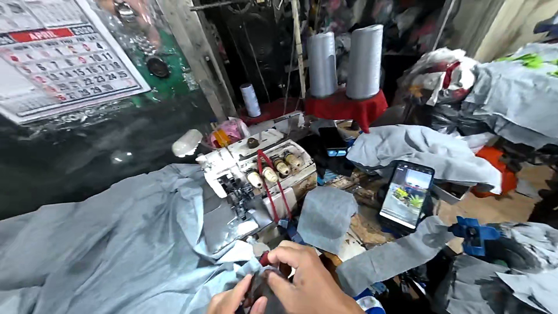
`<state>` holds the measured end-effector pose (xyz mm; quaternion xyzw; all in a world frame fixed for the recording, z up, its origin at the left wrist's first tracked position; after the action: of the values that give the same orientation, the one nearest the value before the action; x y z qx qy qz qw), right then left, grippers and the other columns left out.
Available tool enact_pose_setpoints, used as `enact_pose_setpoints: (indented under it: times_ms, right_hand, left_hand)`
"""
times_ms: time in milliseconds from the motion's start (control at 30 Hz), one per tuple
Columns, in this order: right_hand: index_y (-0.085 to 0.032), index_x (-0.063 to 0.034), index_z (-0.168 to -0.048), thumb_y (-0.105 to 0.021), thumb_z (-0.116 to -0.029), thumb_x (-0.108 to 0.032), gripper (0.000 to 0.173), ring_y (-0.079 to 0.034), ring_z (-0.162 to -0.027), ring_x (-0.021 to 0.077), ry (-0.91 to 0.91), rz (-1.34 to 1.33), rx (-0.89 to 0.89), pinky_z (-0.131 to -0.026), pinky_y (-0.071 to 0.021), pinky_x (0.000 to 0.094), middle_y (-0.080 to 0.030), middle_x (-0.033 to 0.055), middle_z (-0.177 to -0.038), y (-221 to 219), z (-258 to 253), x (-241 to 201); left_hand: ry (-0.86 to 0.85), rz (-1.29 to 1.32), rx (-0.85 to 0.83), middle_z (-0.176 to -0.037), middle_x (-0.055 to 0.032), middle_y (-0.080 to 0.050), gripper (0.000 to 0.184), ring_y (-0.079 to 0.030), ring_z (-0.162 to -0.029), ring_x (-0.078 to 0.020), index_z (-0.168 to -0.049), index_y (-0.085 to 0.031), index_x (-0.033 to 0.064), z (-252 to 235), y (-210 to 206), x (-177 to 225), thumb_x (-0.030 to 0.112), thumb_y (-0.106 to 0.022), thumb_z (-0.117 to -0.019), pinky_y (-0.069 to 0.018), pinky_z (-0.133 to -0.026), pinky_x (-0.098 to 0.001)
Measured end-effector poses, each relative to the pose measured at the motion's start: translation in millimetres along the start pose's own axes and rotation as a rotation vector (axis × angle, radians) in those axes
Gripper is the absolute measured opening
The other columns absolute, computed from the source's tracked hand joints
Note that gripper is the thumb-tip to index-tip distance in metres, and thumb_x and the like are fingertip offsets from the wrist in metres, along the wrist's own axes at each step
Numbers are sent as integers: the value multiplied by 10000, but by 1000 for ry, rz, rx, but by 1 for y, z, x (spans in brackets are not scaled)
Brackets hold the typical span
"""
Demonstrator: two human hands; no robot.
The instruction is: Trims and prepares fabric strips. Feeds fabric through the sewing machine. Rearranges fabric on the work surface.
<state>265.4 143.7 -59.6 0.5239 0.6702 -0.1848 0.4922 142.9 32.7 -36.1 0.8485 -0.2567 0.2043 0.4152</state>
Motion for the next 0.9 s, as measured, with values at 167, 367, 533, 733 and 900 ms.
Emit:
enact_pose_setpoints:
  times_ms: [167, 367, 533, 733, 900]
  right_hand:
    - [-763, -141, -989, -671, -918, -181, 123, -650, -804, 52, 19, 139, 46, -695, -576, 243, -686, -26, -908, -5, 0, 7]
    - [-751, -156, -943, -689, -912, -205, 85, -642, -804, 39, 27, 150, 70, -681, -566, 224, -677, -54, -893, -9, 9, 15]
    - [-754, -133, -942, -715, -924, -206, 84, -645, -803, 47, 95, 135, 95, -669, -566, 211, -687, -30, -914, -10, 10, 1]
    - [-762, -138, -991, -698, -931, -201, 109, -642, -816, 51, 148, 177, 49, -679, -567, 219, -676, -14, -925, -15, 11, -10]
    - [-762, -149, -986, -676, -940, -222, 122, -634, -821, 52, 126, 212, 33, -689, -559, 227, -667, -19, -908, -12, 12, -7]
  left_hand:
    - [16, -13, 170, -1011, -106, -675, 372, -654, -876, -112, -1232, -690, -25, 13, 12, 9, 202, -747, -944, -587, -762, -248]
    - [211, 62, 83, -1005, -62, -671, 465, -628, -804, -105, -1309, -651, 20, 17, 19, -18, 283, -752, -940, -568, -674, -266]
    - [242, 122, 64, -833, 8, -682, 152, -594, -637, -48, -1045, -734, 59, 9, 40, -17, 180, -724, -955, -514, -538, -213]
    - [99, 10, 51, -890, 25, -671, 215, -597, -717, -35, -1122, -765, 119, -20, 22, 2, 204, -743, -926, -521, -603, -198]
    - [70, -124, -9, -864, 37, -633, 157, -586, -689, -23, -1050, -778, 182, -25, 6, -6, 255, -720, -925, -511, -565, -199]
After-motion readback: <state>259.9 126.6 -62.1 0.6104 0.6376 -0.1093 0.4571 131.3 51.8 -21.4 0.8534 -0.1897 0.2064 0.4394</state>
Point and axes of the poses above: each hand's wrist, its own z-axis away from the middle knuckle, its own y-axis out of the back of the hand, x = y × z, the point moved 10 cm from there along -z, towards the middle knuckle
